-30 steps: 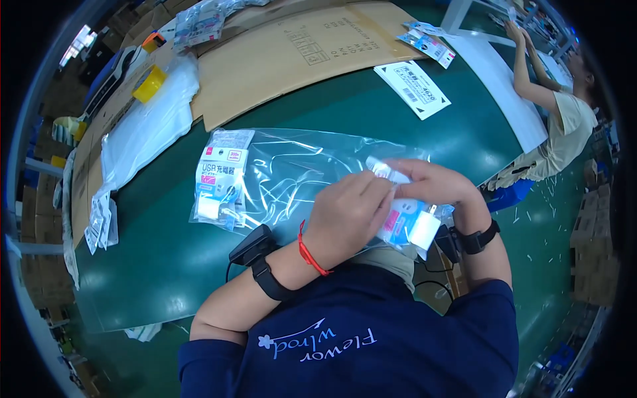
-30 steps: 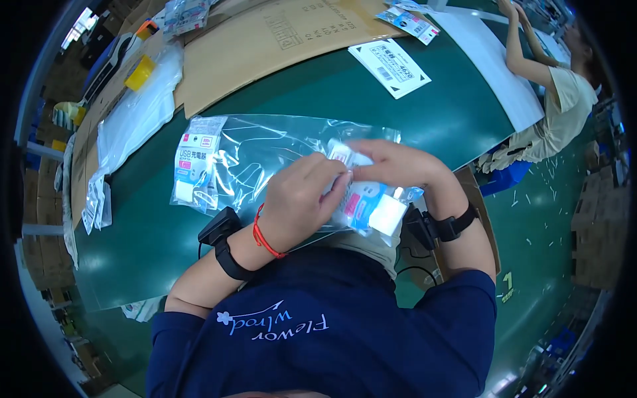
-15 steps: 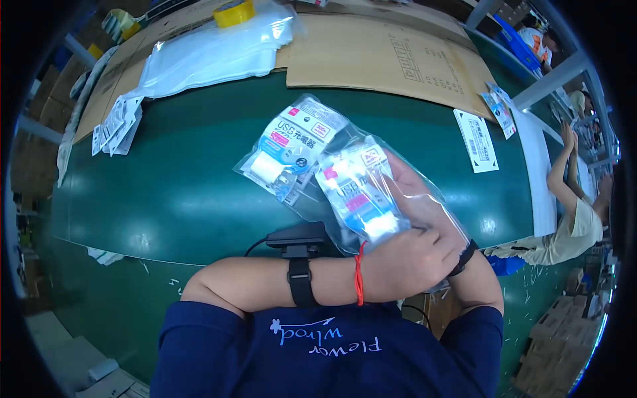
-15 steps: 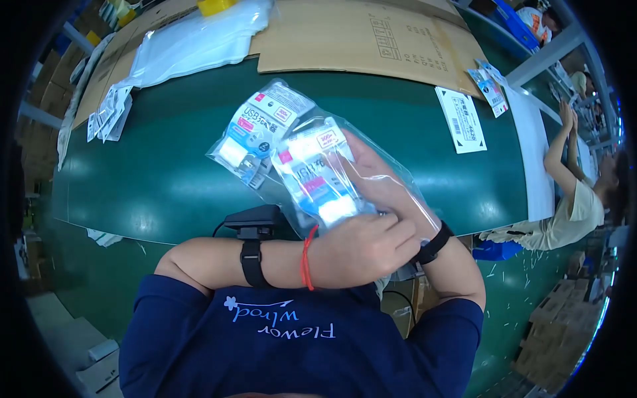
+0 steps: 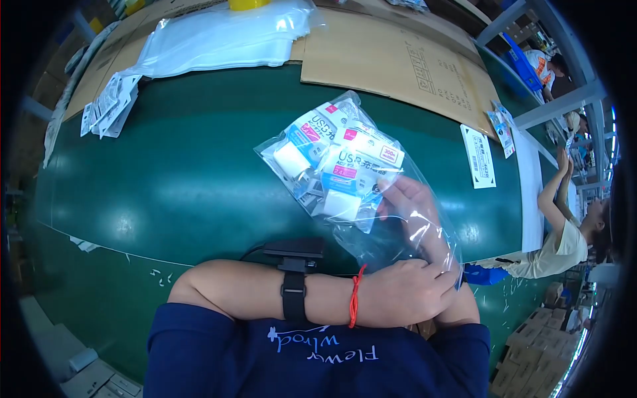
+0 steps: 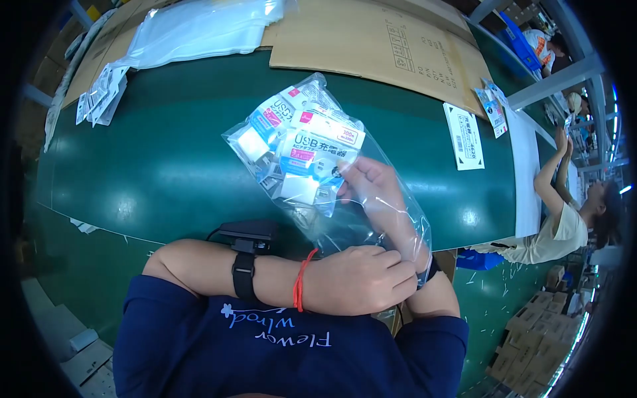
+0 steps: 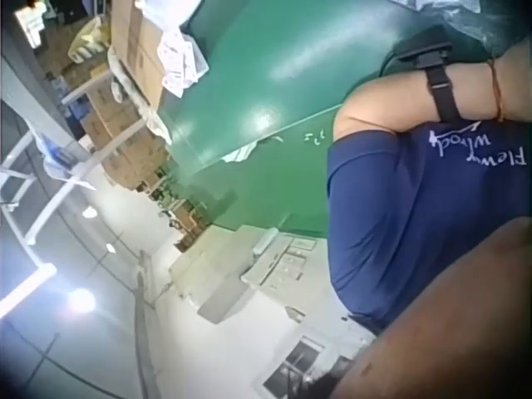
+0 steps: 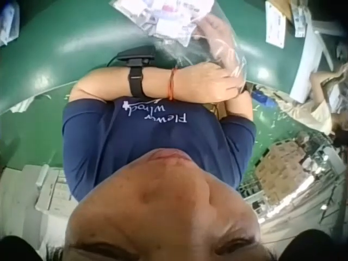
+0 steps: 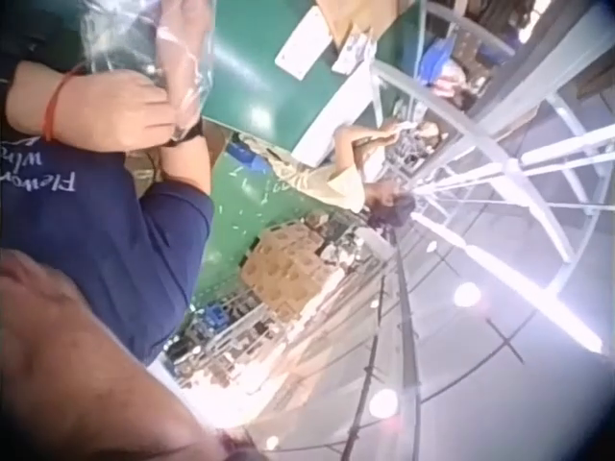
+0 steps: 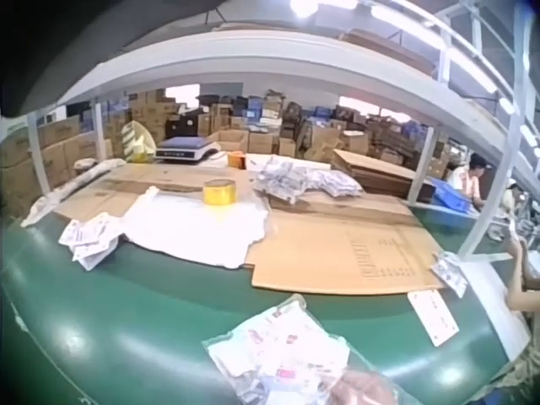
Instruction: The person places a plastic bag on the table, gathers several packaged USB chargers, and slides them into the bag. After inserting the chargers, the person places a paper label inside the bag and presses the top to seal it.
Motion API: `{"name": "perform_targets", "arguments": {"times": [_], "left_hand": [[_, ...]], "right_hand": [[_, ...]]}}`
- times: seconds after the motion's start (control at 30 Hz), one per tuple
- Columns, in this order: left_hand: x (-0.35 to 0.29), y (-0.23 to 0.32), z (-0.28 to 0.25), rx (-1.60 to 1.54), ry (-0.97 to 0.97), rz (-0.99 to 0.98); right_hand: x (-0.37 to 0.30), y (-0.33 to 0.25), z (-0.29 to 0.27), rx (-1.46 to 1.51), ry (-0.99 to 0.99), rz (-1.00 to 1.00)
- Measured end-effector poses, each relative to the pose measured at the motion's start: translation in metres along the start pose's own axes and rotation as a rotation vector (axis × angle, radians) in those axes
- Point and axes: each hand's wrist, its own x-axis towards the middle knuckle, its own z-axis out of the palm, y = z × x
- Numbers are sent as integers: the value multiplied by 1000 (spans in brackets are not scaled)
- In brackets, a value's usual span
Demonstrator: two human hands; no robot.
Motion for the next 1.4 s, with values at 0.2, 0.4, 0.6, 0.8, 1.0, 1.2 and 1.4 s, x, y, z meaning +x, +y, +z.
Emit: {"name": "perform_targets", "arguments": {"times": [0.2, 0.4, 0.6, 0.8, 1.0, 1.2, 1.4], "left_hand": [[-5, -2, 6, 12, 52, -14], [-7, 6, -1, 31, 29, -76], [-4, 26, 4, -15, -126, -2], [3, 1, -7, -292, -29, -13], [14, -98, -95, 195, 313, -193], [-32, -146, -115, 93, 152, -756], [-34, -148, -124, -56, 2, -810]], "right_hand": [[-4, 12, 15, 437, 84, -147], [1, 8, 31, 717, 181, -263], [18, -3, 44, 636, 136, -194], [29, -9, 47, 569, 129, -115], [14, 3, 27, 549, 166, -242], [14, -4, 36, 546, 93, -308], [21, -9, 40, 636, 25, -325]]}}
